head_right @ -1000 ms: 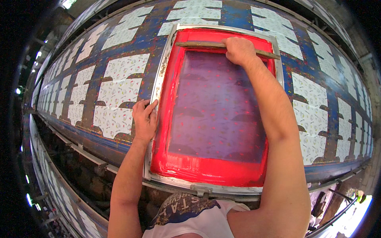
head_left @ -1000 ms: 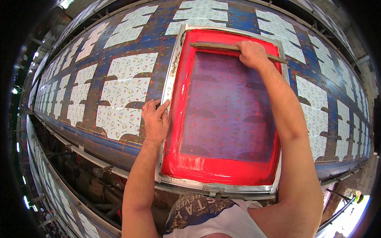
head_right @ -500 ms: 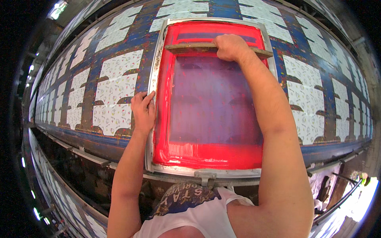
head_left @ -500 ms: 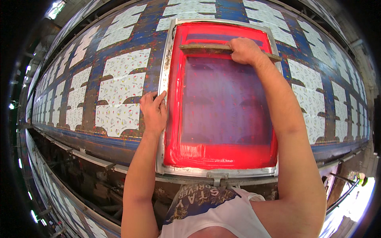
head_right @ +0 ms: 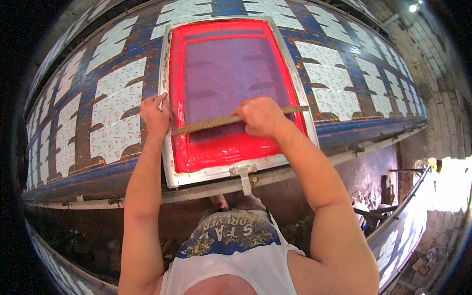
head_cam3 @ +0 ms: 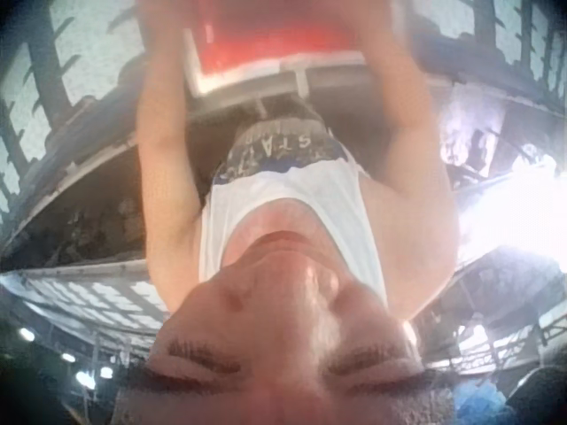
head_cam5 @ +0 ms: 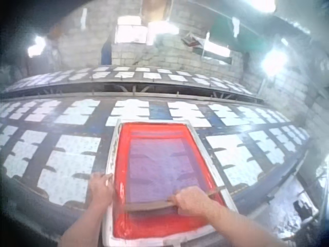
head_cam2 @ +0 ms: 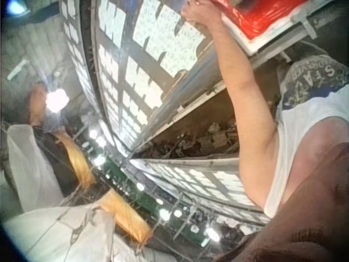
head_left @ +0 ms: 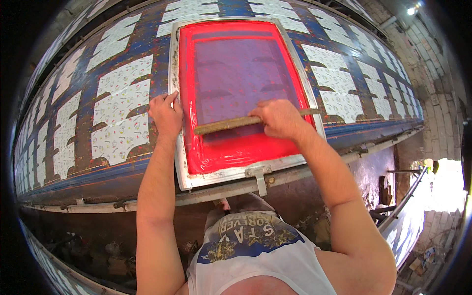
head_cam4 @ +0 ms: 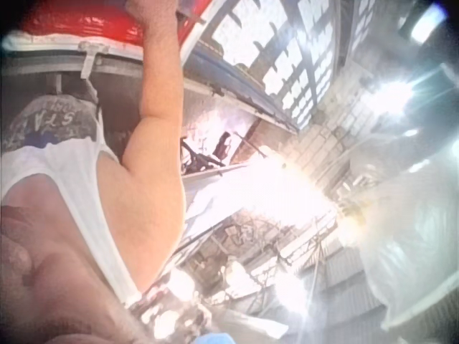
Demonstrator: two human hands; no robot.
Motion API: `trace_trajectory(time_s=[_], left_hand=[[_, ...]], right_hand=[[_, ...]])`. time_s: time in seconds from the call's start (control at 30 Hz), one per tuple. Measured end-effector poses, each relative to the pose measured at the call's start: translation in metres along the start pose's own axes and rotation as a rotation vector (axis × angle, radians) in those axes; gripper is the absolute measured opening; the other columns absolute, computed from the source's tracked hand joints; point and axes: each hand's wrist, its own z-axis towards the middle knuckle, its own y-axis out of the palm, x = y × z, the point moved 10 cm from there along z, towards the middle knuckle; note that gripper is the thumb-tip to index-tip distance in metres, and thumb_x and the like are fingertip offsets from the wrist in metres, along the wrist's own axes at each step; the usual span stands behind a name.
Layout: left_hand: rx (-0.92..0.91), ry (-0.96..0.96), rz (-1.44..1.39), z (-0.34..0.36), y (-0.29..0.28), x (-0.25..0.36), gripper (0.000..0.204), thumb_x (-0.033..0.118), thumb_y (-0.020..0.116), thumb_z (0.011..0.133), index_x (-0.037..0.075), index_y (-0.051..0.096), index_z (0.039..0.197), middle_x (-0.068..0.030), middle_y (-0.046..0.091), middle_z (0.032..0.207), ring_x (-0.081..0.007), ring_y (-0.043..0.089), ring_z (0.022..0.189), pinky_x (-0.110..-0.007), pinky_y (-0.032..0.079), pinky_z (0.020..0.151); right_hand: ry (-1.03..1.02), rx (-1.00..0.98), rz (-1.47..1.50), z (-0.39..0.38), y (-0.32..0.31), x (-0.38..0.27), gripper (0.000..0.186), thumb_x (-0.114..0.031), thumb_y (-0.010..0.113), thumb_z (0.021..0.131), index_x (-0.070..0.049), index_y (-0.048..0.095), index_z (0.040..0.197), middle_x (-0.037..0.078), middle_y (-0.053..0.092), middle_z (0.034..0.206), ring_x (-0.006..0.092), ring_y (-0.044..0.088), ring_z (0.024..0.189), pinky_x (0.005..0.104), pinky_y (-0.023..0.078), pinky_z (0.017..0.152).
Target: The person repeatedly uses a squeegee to pull purple ink across a red-framed screen, then lifts and repositions the screen to continue printing on a patterned surface. The process is repeated multiple times throughout the clip.
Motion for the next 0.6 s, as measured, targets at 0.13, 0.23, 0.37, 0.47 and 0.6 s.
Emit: trace_trajectory(time_s=[0.13,0.23,0.37,0.47,0.6], left_hand=[[-0.005,-0.005,0.029,-0.002,-0.003,0.003,0.026,0.020,0.078,0.094,0.017,0.087,0.118,-0.0120,0.075,0.122,-0.0356,0.063,0.122,-0.053,0.049,0.107],[-0.032,-0.003,0.065,0.002,-0.005,0.008,0.025,0.023,0.078,0.095,0.015,0.087,0.117,-0.0141,0.075,0.121,-0.0374,0.066,0.116,-0.052,0.053,0.102],[-0.085,-0.036,0.105,0.004,-0.003,0.013,0.025,0.025,0.078,0.097,0.013,0.087,0.116,-0.0170,0.075,0.119,-0.0394,0.068,0.113,-0.053,0.056,0.100],[-0.100,-0.124,0.091,0.005,0.000,0.008,0.025,0.025,0.078,0.099,0.012,0.087,0.118,-0.0214,0.075,0.118,-0.0423,0.069,0.114,-0.053,0.056,0.101],[-0.086,-0.256,0.072,0.002,0.005,0.000,0.026,0.024,0.078,0.099,0.011,0.087,0.120,-0.0237,0.076,0.115,-0.0444,0.071,0.111,-0.055,0.056,0.102]], right_hand=[[0.051,-0.026,0.038,-0.061,0.011,-0.039,0.048,-0.004,0.075,0.075,-0.014,0.081,0.121,0.012,0.076,0.104,0.0373,0.076,0.101,0.0518,0.063,0.085],[0.020,0.044,0.018,-0.087,0.013,-0.060,0.048,-0.005,0.077,0.076,-0.011,0.079,0.123,0.013,0.076,0.108,0.0366,0.074,0.107,0.0503,0.061,0.093],[-0.045,0.052,-0.004,-0.105,0.024,-0.070,0.055,-0.011,0.083,0.077,-0.009,0.075,0.132,0.014,0.073,0.120,0.0370,0.069,0.119,0.0502,0.055,0.104],[-0.103,0.051,0.014,-0.120,0.030,-0.071,0.060,-0.015,0.085,0.078,-0.011,0.073,0.137,0.014,0.070,0.126,0.0367,0.066,0.124,0.0508,0.055,0.103],[-0.209,0.143,0.102,-0.139,0.024,-0.068,0.063,-0.015,0.084,0.077,-0.010,0.072,0.139,0.016,0.069,0.125,0.0374,0.066,0.125,0.0516,0.054,0.105]])
